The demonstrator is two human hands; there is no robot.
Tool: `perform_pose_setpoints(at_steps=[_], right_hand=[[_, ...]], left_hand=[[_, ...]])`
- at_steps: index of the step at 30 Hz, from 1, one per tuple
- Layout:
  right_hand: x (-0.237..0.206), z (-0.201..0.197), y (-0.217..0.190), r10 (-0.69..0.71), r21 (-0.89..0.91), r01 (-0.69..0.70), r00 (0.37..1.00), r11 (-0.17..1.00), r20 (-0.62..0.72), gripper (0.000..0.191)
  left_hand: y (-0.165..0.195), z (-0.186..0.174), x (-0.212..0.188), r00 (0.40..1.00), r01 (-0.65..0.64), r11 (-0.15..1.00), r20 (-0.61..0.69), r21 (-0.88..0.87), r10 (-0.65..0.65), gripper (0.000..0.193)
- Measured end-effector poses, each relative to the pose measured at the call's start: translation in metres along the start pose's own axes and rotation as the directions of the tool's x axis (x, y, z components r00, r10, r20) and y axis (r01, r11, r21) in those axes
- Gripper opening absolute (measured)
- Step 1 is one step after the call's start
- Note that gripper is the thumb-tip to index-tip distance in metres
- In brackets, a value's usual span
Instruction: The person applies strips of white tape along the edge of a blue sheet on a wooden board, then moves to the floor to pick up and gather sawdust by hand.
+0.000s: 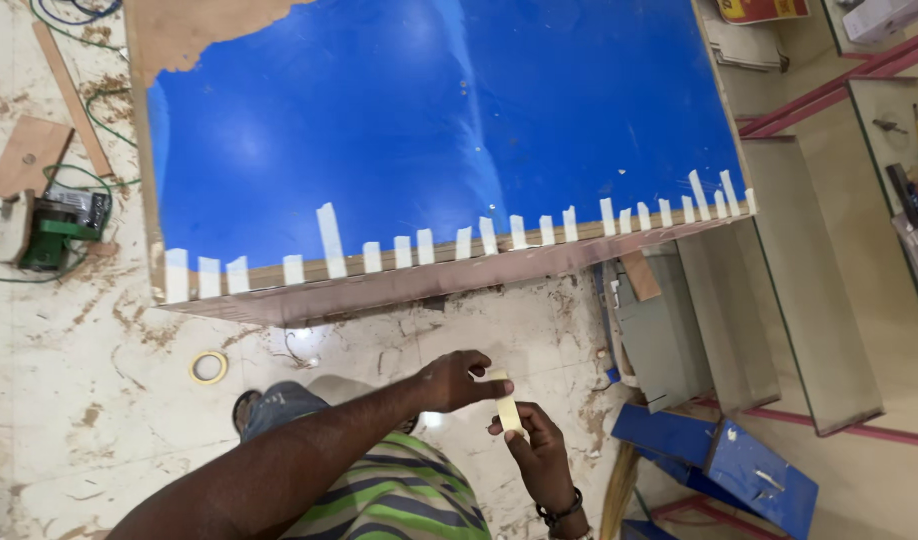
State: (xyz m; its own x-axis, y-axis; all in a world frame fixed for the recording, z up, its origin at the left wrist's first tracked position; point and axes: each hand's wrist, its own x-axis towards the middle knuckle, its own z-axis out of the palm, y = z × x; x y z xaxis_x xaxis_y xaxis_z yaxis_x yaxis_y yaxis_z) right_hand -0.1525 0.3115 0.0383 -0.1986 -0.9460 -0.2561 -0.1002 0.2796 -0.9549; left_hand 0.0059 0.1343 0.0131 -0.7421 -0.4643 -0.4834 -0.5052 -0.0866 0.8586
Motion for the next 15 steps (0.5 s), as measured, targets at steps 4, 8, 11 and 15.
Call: perform_pose_setpoints(at_steps=[4, 8, 11, 15], right_hand=[[0.010, -0.028, 0.006, 0.046, -0.001, -0.047, 0.998, 0.999, -0.030, 0.024], [0.018, -0.043, 0.016, 0.096, 0.077, -0.092, 0.994, 0.993, -0.054, 0.027], [0.023, -0.055, 0.020, 0.121, 0.105, -0.111, 0.988, 0.988, -0.099, 0.028], [0.029, -0.082, 0.026, 0.056, 0.020, -0.053, 0.979, 0.998, -0.196, 0.022]], left_hand=[[0.022, 0.020, 0.017, 0.986, -0.087, 0.996, -0.144, -0.025, 0.083, 0.062], [0.028, 0.025, 0.046, 0.970, -0.147, 0.985, -0.205, -0.087, 0.127, 0.034], [0.035, 0.028, 0.076, 0.977, -0.161, 0.974, -0.162, -0.158, 0.135, 0.032], [0.056, 0.037, 0.111, 0.982, -0.191, 0.961, -0.039, -0.201, 0.187, 0.048]])
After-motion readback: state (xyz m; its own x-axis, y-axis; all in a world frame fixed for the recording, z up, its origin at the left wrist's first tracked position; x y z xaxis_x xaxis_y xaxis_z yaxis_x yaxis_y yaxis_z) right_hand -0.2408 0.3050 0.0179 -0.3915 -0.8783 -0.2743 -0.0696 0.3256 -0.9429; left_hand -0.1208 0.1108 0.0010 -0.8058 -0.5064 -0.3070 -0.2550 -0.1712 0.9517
